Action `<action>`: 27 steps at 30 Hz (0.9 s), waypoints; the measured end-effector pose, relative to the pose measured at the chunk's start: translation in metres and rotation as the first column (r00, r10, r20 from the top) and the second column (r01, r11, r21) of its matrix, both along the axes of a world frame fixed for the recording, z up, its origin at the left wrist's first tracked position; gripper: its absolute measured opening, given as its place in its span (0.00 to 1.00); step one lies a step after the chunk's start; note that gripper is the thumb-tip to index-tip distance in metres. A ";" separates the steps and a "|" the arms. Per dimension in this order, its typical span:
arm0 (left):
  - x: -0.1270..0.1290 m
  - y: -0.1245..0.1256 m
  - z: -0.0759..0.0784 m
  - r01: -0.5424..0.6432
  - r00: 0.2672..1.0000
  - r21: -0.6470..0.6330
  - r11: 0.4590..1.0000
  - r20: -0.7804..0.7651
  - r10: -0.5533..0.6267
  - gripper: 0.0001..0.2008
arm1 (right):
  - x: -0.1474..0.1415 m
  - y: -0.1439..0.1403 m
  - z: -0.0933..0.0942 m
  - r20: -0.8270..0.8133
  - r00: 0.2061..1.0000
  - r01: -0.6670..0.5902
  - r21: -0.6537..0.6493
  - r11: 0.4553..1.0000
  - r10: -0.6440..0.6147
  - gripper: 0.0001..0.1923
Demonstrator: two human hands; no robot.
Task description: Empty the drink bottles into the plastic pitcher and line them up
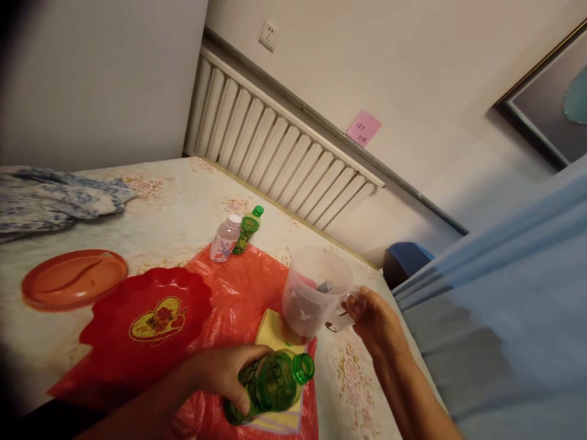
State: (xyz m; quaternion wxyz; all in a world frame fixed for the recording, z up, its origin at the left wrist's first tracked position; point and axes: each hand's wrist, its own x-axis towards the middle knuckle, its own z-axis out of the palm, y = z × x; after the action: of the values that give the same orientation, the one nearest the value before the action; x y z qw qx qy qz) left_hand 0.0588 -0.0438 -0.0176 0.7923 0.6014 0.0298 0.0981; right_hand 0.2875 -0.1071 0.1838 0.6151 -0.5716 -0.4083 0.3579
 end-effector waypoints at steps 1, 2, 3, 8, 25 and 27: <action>-0.001 0.000 0.000 0.002 1.000 0.011 1.000 -0.005 -0.002 0.40 | -0.005 0.007 -0.006 -0.065 0.998 -0.003 0.004 1.000 0.003 0.15; -0.002 0.000 -0.001 0.006 1.000 0.022 1.000 -0.013 -0.005 0.40 | -0.010 0.013 -0.012 -0.121 0.993 0.000 0.015 1.000 0.002 0.15; -0.003 0.000 -0.001 0.008 1.000 0.033 0.999 -0.022 -0.007 0.41 | -0.016 0.019 -0.018 -0.160 0.987 0.004 0.030 1.000 0.001 0.15; -0.005 -0.003 -0.004 0.033 0.997 0.033 0.999 -0.070 -0.031 0.43 | -0.040 0.043 -0.054 -0.249 0.964 -0.079 0.061 0.995 0.091 0.18; -0.005 -0.003 0.000 0.046 0.997 0.109 0.993 -0.073 -0.038 0.39 | -0.061 0.042 -0.118 0.029 0.992 -0.125 0.064 0.990 0.123 0.18; -0.004 -0.003 0.000 0.045 0.997 0.122 0.992 -0.075 -0.036 0.39 | -0.050 0.036 -0.116 0.172 0.983 -0.065 0.006 0.998 0.063 0.18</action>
State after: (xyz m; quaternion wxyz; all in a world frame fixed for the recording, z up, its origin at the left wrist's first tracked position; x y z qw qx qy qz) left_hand 0.0550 -0.0472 -0.0171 0.7538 0.6529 0.0403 0.0616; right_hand 0.2371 -0.0708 0.0678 0.5690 -0.5834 -0.4801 0.3247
